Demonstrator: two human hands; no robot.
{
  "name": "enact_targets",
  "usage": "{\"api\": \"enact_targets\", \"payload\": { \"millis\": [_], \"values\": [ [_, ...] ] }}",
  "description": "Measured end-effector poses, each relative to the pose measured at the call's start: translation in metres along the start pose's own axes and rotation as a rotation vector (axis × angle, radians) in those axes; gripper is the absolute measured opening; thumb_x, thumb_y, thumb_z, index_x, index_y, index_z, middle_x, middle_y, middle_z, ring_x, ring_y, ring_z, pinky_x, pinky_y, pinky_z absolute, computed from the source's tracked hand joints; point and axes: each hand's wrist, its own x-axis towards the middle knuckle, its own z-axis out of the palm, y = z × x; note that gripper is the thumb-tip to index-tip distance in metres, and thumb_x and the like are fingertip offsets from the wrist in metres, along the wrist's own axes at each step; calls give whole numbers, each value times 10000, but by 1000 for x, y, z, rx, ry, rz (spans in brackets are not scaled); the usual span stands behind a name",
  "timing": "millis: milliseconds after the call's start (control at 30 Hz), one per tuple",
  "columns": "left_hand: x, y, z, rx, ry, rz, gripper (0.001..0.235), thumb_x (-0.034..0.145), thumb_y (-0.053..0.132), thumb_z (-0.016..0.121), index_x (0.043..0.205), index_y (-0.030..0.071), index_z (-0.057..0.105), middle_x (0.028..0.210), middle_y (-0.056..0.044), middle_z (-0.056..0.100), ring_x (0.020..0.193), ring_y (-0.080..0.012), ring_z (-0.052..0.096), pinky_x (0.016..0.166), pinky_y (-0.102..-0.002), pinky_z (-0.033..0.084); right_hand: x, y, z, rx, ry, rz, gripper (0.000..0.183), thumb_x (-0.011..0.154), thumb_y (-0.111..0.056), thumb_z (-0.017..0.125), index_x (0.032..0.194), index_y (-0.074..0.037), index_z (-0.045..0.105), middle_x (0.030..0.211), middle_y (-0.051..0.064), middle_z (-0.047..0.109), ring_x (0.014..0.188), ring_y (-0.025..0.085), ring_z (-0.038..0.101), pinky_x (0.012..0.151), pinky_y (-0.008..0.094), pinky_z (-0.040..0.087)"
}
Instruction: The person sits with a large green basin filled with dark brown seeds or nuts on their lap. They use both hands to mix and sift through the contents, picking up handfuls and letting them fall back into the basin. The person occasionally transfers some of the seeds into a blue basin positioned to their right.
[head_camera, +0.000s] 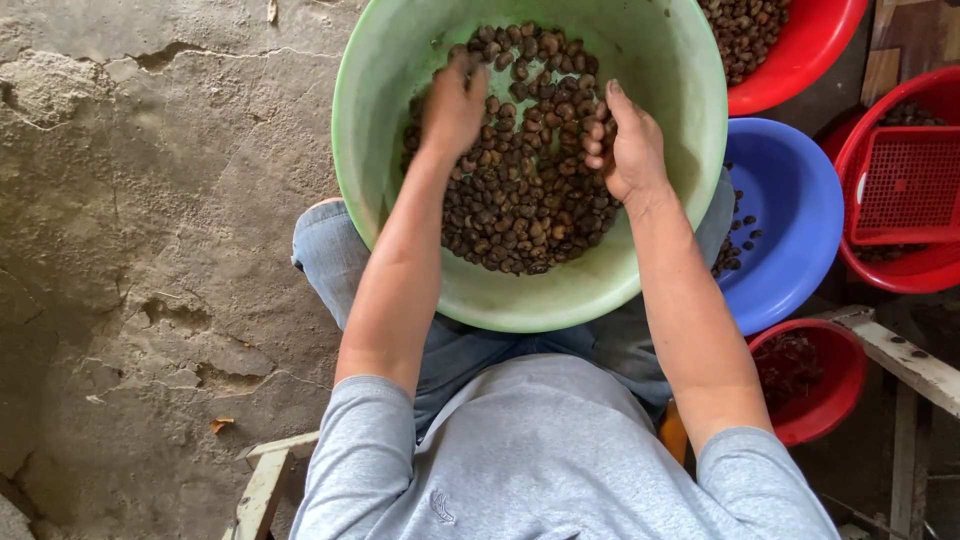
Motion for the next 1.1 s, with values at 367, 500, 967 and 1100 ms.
{"api": "enact_targets", "payload": {
  "millis": [367,500,967,1100],
  "values": [
    [-25,22,-6,421,-149,-7,323,1012,159,480,1221,17,682,1019,-274,764,1054,-448,746,910,-611,575,26,29,-8,-397,68,-136,256,1058,-317,711,1018,-98,584,760,48,543,600,152,564,440,259,426],
    [-38,49,-35,87,-193,-101,462,1016,286,362,1332,20,570,996,-240,776,1079,-477,730,1004,-684,491,40,40,-7,-593,-1,-189,250,1090,-293,691,1026,-73,592,740,55,518,595,173,536,448,310,434],
    [-26,17,-21,106,-118,84,512,986,214,561,1326,-168,525,842,-272,726,774,-415,723,713,-557,594,79,49,45,-1627,-71,-531,354,1099,-313,627,1238,13,612,1079,318,721,1035,558,678,821,712,531],
    [-31,20,-28,62,-112,117,511,988,146,539,1404,-145,476,838,-270,717,738,-419,698,708,-563,576,103,58,36,-1681,-27,-423,446,1085,-387,591,1327,-12,591,1102,408,676,1073,609,643,848,751,500]
  ]
}}
